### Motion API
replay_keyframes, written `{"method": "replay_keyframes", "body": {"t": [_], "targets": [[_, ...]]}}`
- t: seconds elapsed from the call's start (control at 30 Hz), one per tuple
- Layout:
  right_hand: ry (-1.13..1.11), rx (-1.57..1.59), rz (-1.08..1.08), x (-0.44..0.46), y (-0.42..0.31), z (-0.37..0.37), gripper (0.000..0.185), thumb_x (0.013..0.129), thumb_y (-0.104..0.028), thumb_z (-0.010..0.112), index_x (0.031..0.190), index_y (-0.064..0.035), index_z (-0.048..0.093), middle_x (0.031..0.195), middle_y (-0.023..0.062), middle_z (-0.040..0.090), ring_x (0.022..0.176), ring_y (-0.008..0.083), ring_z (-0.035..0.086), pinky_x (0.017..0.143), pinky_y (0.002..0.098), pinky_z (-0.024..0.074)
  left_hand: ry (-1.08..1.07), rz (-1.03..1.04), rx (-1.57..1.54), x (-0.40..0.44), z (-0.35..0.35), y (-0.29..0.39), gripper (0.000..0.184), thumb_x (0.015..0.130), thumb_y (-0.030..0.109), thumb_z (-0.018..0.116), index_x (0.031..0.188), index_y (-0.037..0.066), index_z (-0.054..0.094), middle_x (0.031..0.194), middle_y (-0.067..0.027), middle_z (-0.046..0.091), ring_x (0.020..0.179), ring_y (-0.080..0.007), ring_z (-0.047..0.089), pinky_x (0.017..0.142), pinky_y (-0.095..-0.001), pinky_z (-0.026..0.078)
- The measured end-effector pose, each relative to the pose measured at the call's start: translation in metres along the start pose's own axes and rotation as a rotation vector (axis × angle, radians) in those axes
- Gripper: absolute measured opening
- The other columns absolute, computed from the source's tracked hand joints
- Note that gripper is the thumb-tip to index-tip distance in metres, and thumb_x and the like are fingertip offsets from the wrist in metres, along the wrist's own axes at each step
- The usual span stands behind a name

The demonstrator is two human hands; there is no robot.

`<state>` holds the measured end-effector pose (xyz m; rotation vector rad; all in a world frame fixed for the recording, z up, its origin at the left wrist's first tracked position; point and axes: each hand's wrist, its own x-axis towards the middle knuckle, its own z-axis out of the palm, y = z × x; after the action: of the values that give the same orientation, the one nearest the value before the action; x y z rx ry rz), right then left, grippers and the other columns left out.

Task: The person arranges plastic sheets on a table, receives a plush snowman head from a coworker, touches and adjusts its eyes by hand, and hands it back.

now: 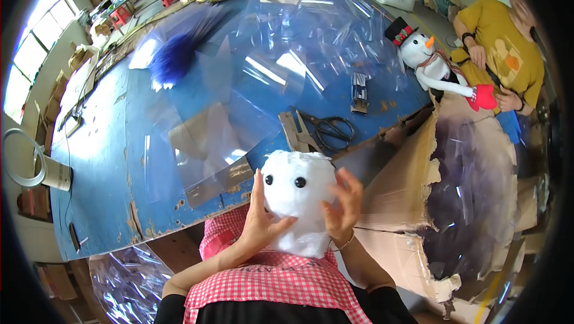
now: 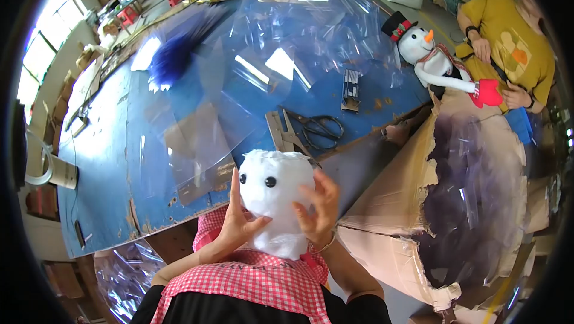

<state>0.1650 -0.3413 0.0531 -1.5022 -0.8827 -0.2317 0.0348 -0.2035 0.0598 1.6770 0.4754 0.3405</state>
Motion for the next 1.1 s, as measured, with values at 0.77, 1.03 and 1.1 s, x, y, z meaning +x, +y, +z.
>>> {"method": "replay_keyframes", "body": {"t": [0.77,1.03,1.1], "targets": [[-0.114,-0.454,-0.037,-0.007,-0.033,0.003,0.034,0.079,-0.011,0.063,0.113,-0.0056,0.063,0.088,0.0109,0.050,0.077,0.0237,0.048,0.068,0.0325,0.0423,-0.011,-0.033,-0.058,-0.004,-0.007,-0.011,0.108,0.065,0.012,0.079,0.145,0.013,0.007,0.141,-0.0177,0.018,0.130,-0.0325,0.029,0.094,-0.0443,0.047],[-0.031,-0.377,0.085,-0.014,-0.023,-0.008,0.036,0.079,-0.010,0.063,0.115,-0.0076,0.061,0.113,0.0166,0.051,0.093,0.0302,0.050,0.078,0.0362,0.0454,-0.029,0.077,0.116,0.008,-0.002,0.005,0.099,0.060,0.019,0.084,0.138,0.013,0.024,0.147,-0.0186,0.009,0.132,-0.0341,0.026,0.089,-0.0437,0.050],[-0.039,-0.400,0.071,-0.015,-0.022,-0.009,0.035,0.079,-0.009,0.063,0.114,-0.0075,0.062,0.113,0.0159,0.051,0.094,0.0303,0.051,0.077,0.0364,0.0455,-0.024,0.108,0.111,0.010,-0.001,0.004,0.096,0.059,0.017,0.085,0.135,0.012,0.026,0.148,-0.0198,0.009,0.131,-0.0342,0.028,0.090,-0.0435,0.050]]}}
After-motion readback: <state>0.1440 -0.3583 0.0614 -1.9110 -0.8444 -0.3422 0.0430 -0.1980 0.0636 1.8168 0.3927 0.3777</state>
